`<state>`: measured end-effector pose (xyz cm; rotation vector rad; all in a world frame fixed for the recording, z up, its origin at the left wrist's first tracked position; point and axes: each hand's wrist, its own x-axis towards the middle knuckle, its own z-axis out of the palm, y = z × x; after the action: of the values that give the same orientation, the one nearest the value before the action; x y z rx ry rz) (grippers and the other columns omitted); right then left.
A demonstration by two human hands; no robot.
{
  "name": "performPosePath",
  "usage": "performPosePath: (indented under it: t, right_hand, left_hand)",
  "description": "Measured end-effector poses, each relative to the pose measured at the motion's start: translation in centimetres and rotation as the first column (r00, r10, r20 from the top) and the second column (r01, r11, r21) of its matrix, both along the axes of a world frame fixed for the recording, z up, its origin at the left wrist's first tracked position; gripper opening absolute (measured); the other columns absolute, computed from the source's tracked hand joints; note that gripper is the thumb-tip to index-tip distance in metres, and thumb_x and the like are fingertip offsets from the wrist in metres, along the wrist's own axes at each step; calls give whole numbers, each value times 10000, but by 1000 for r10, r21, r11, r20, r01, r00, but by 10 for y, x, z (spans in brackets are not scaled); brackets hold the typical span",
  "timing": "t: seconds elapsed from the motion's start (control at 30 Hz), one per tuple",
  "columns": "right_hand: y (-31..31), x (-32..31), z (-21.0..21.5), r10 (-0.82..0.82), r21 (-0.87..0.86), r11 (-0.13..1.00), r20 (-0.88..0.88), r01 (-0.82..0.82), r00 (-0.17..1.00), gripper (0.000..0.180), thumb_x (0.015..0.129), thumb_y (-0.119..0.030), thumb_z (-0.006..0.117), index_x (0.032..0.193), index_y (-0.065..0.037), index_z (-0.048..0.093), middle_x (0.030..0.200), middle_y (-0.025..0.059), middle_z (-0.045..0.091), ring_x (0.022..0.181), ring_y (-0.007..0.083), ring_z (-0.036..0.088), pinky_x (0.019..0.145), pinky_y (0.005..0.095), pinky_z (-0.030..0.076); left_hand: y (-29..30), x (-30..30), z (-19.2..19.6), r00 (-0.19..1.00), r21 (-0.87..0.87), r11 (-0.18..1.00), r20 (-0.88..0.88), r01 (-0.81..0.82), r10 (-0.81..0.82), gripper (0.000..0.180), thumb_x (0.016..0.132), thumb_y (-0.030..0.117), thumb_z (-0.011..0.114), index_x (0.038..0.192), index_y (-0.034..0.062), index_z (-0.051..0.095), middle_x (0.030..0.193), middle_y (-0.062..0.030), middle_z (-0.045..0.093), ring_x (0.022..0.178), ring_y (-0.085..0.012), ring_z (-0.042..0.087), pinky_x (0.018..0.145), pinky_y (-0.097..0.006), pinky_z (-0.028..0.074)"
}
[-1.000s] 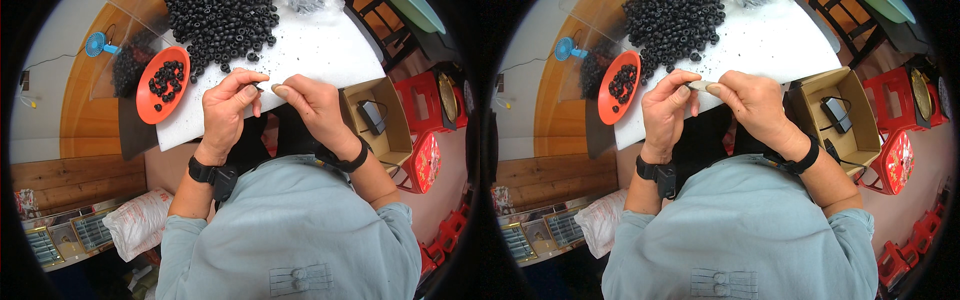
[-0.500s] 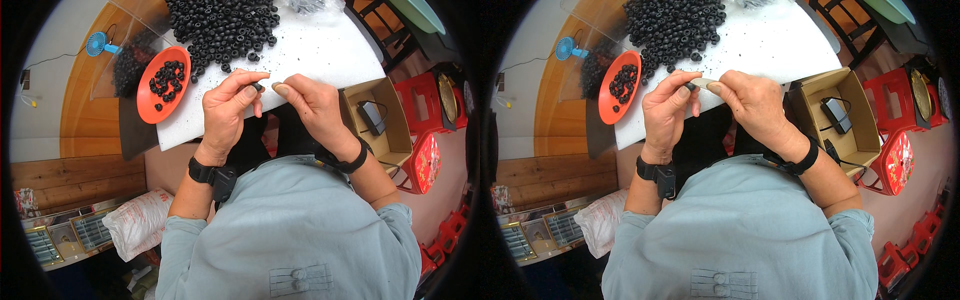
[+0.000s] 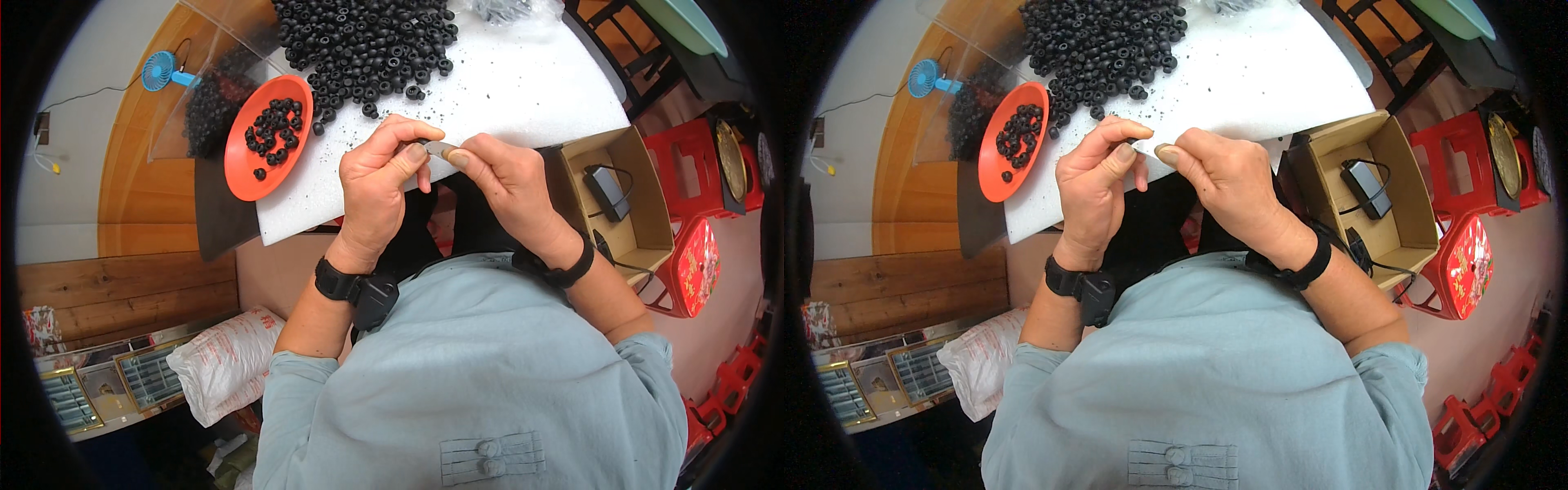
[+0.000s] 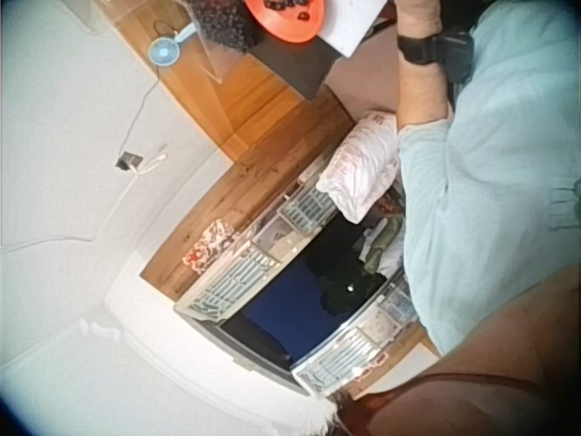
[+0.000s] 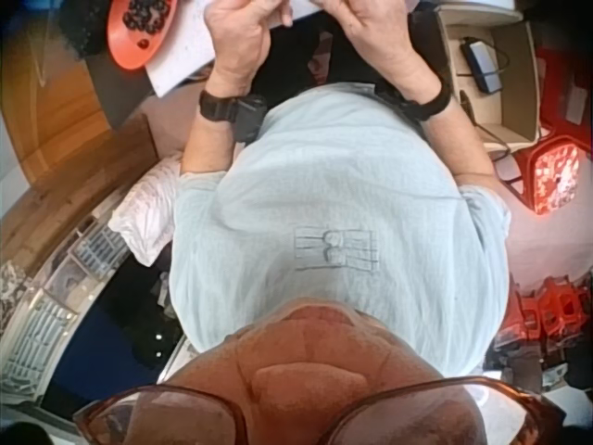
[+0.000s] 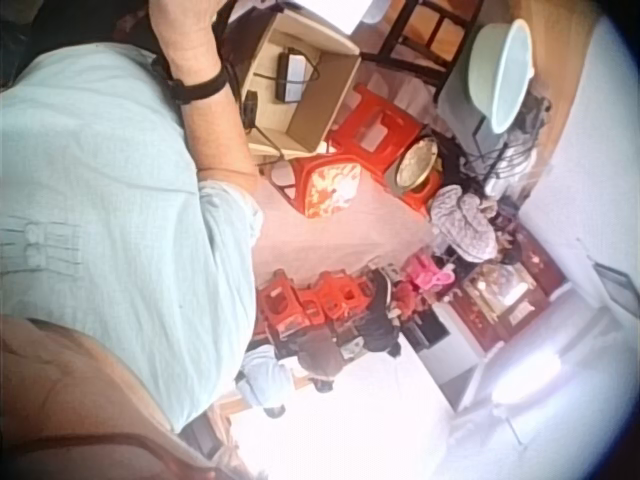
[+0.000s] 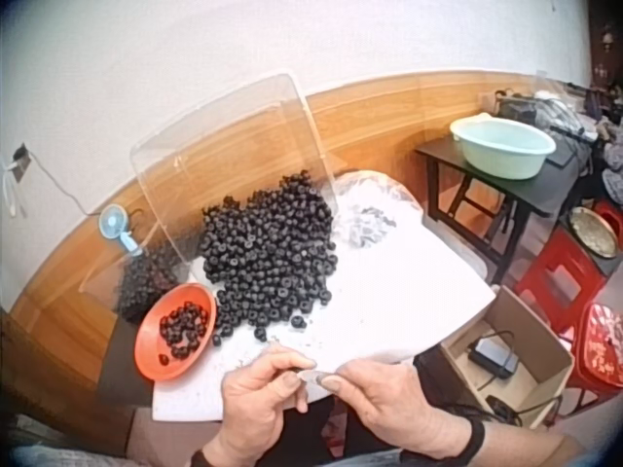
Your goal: Use a small craft knife to scrape or trim excess material from small black circular components.
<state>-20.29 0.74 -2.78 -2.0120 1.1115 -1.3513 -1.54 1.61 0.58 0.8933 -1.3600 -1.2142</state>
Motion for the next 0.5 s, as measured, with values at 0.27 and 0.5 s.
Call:
performPosePath:
  t: [0.27, 0.5]
  right_hand:
    - [6, -24, 17, 177, 362, 872, 393, -329, 902, 260, 1032, -188, 618, 884, 11, 694, 650, -18, 508, 593, 63, 429, 542, 240, 360]
    - [7, -14, 38, 181, 246, 940, 235, -238, 955, 247, 1012, -185, 655, 859, 6, 680, 576, 41, 523, 515, 111, 496, 513, 287, 396]
  left_hand:
    - [-5, 93, 65, 674, -468, 829, 508, -307, 536, 252, 905, -38, 665, 1146, -1, 731, 1082, -41, 655, 812, -118, 591, 700, -231, 482]
    - [-18, 100, 53, 173, -657, 735, 754, 171, 634, 319, 723, 3, 745, 1020, 119, 753, 1141, -92, 628, 1164, -355, 495, 950, -457, 431]
